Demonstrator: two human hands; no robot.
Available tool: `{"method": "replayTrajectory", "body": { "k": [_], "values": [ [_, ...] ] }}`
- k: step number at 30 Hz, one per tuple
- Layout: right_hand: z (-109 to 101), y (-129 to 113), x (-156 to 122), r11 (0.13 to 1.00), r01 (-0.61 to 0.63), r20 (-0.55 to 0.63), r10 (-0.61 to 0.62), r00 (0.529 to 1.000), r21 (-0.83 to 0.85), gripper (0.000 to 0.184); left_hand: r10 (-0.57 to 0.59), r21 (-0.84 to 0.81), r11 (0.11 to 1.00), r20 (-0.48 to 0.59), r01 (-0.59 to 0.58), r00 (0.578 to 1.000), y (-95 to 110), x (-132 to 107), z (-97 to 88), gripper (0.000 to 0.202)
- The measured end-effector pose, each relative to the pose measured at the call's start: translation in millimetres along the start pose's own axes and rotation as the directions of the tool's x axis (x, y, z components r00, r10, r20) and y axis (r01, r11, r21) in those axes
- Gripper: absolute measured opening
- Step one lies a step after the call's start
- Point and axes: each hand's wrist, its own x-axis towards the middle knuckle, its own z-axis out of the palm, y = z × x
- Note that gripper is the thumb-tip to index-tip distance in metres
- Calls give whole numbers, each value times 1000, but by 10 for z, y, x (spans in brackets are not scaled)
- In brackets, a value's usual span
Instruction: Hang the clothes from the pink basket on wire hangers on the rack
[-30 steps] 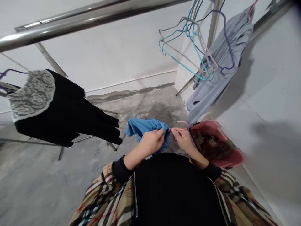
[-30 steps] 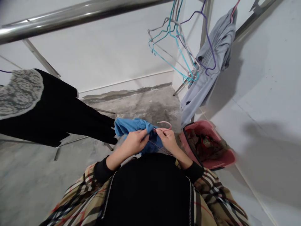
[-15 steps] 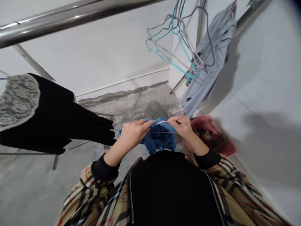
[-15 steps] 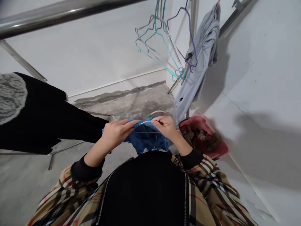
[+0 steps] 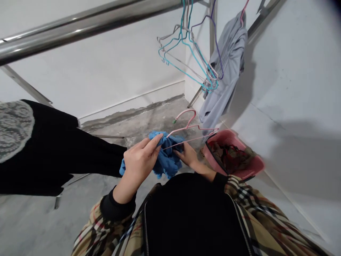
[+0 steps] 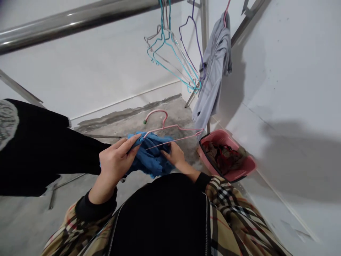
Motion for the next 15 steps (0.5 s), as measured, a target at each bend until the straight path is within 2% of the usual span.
{"method": "replayTrajectory", "body": {
  "k": [3, 5, 11, 15],
  "values": [
    [-12, 55, 181, 945, -175, 43, 170, 985, 277, 25, -22, -43, 999, 11, 23, 1000, -14, -10, -35, 35],
    [-98, 93, 237, 889, -235, 81, 221, 972, 394, 18, -38, -55, 998, 3, 38, 999, -82, -19, -94, 36],
    [-454, 107, 230, 728, -270, 95, 273, 957, 630, 27, -90, -137, 986, 41, 95, 995, -445, -136, -212, 36],
    [-545, 25, 231, 588, -264, 117, 276, 954, 765, 24, -74, -50, 996, 35, 75, 997, -622, -244, -206, 31]
  ]
}}
